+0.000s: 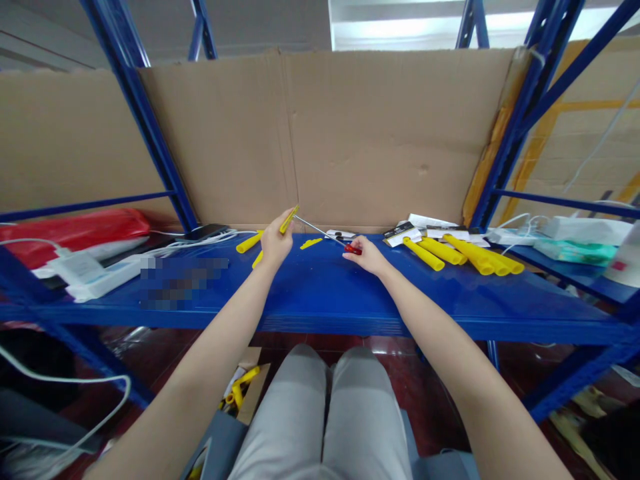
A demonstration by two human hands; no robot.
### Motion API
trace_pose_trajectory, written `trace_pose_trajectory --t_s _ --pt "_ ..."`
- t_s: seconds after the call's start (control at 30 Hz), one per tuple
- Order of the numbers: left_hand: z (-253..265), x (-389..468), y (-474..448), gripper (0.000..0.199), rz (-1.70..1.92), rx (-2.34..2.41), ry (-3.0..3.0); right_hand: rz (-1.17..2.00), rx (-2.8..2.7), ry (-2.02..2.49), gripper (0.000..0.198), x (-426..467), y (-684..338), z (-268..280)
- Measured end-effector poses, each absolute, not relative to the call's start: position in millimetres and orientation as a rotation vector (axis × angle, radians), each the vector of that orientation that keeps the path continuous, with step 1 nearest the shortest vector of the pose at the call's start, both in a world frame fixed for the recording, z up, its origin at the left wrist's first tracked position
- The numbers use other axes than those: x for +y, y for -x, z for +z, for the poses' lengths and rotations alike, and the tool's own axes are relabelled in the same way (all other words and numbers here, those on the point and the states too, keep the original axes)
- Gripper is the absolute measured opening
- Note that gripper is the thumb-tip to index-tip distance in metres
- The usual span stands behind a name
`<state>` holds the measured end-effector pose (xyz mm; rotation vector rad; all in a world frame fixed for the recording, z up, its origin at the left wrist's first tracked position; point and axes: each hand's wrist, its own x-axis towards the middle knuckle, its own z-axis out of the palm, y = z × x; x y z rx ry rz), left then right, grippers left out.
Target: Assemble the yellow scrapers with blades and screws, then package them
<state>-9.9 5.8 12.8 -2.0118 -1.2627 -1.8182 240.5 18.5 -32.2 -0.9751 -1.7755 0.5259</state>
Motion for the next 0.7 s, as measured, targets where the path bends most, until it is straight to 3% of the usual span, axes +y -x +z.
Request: trace_pose_trajectory --t_s 0.7 --pt "12.8 4.2 9.1 0.037 -1.814 -1.265 2.014 0.504 -1.816 0.994 0.036 16.3 -240.5 -29.9"
